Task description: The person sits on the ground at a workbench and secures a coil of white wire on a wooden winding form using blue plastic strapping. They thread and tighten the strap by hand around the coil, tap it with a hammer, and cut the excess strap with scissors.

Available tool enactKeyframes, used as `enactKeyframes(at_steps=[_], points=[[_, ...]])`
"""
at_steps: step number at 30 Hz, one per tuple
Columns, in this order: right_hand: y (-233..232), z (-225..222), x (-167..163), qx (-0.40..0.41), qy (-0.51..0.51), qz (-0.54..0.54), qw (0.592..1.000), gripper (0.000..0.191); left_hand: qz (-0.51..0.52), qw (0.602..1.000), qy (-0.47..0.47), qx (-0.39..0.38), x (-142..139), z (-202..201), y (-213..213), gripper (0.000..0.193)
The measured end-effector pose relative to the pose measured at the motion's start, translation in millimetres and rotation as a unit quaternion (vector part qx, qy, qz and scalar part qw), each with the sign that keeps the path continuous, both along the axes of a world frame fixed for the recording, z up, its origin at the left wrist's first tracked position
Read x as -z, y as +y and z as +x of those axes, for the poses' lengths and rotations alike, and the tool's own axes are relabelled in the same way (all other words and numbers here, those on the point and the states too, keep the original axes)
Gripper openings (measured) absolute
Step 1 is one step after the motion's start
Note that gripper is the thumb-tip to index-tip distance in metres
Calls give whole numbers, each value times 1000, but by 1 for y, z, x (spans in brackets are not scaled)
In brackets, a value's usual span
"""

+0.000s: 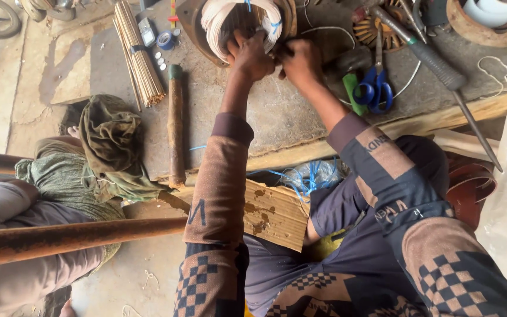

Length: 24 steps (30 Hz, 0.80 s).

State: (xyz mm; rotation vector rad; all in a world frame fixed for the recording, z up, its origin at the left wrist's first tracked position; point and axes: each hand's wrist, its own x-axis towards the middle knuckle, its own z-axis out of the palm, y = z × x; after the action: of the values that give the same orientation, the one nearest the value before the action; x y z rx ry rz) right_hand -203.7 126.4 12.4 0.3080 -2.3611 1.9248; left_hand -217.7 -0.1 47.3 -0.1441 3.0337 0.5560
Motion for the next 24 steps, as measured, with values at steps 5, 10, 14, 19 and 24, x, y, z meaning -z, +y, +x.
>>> enactKeyframes(at_steps=[5, 10, 14, 19, 24], points=[[-15, -3, 15, 237, 451, 193, 839, 22, -20, 998, 7, 51, 2, 11, -7, 74], [-11, 1, 23, 86, 163, 154, 971, 16, -53, 953, 288, 74, 31, 25, -16, 57], [-8, 12, 17, 133, 246, 57, 958, 19, -38, 951, 305, 30, 44, 28, -11, 54], [-5, 22, 10, 136, 294, 33, 946, 28, 0, 957, 290, 27, 32, 19, -4, 55], [-6, 19, 24, 119, 321, 59, 938, 30, 5, 959, 278, 54, 35, 22, -12, 51]])
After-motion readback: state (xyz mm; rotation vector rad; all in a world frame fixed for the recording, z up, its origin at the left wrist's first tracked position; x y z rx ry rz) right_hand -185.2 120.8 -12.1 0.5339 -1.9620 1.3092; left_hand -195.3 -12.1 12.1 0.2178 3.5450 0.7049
